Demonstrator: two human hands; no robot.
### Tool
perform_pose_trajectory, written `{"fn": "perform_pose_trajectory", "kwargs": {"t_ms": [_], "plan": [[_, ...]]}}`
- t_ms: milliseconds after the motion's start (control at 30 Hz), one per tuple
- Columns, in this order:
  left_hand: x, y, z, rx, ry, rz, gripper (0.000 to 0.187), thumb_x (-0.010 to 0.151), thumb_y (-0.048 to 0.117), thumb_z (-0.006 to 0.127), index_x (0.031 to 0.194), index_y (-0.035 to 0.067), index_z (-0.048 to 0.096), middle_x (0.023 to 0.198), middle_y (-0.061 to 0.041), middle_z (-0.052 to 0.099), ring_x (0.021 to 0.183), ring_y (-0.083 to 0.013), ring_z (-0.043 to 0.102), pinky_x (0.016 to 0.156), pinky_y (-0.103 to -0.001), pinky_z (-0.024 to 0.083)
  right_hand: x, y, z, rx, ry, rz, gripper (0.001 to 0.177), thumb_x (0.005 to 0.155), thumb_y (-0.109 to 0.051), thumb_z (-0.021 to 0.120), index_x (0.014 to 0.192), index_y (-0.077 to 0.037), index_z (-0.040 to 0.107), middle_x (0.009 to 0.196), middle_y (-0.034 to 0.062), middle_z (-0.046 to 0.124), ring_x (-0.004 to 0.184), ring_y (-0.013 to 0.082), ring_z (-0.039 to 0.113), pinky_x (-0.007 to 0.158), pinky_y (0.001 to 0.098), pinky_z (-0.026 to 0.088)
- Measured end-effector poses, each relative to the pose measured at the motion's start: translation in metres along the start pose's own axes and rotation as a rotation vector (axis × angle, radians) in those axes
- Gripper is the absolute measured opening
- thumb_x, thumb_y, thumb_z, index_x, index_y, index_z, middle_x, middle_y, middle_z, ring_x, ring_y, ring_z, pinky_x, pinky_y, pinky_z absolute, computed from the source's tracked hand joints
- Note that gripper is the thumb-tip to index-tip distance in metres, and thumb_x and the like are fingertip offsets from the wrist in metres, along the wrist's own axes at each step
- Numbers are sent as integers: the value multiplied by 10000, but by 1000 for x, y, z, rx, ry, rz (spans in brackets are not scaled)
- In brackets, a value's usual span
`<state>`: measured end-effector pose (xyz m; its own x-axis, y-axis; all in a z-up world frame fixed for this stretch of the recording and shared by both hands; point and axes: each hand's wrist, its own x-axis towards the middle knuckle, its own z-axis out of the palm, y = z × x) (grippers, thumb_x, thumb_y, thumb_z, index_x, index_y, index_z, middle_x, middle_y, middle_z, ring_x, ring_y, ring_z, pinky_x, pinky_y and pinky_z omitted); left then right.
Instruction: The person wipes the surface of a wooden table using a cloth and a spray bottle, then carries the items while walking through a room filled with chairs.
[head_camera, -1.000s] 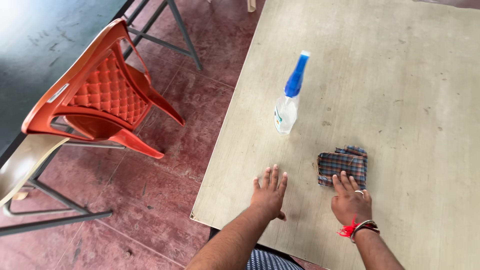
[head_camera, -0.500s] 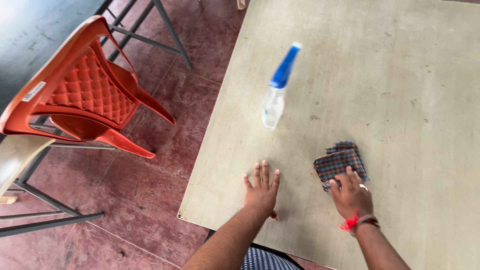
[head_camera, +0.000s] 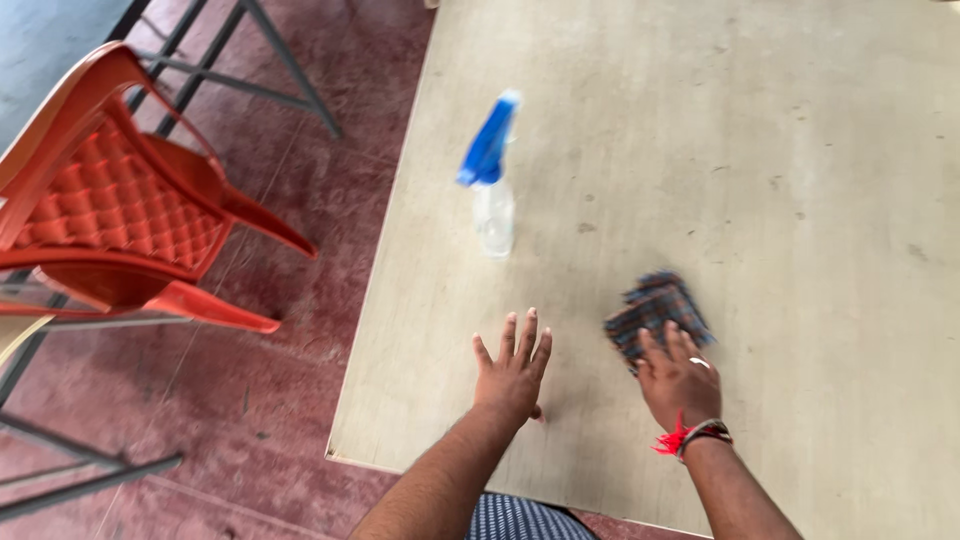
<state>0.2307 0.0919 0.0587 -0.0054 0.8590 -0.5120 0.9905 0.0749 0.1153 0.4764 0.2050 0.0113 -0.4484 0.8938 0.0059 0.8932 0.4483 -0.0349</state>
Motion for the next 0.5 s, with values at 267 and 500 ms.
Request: {"fn": "perform_pose_trajectory", "kwargs": {"t_ms": [267,500], "plan": [[36,20,-25,-61,-181,-59,1452,702,404,960,1661,218,-114,1697,-130,-302,1569,-399,-173,1125,-809,231,-26,-1,9,-6,-81,69,542,877,-383,626,1410,-304,577,1560,145,443,1418,333,459,1089,473,460],[39,19,-26,-19,-232,-29,1468,717,481,925,1645,180,-171,1672,-199,-327,1545,-472,-201,1120,-816,241,5,-21,-20,-85,-259,193,668,896,-388,591,1541,-383,418,1632,147,317,1489,339,350,1130,489,394]]}}
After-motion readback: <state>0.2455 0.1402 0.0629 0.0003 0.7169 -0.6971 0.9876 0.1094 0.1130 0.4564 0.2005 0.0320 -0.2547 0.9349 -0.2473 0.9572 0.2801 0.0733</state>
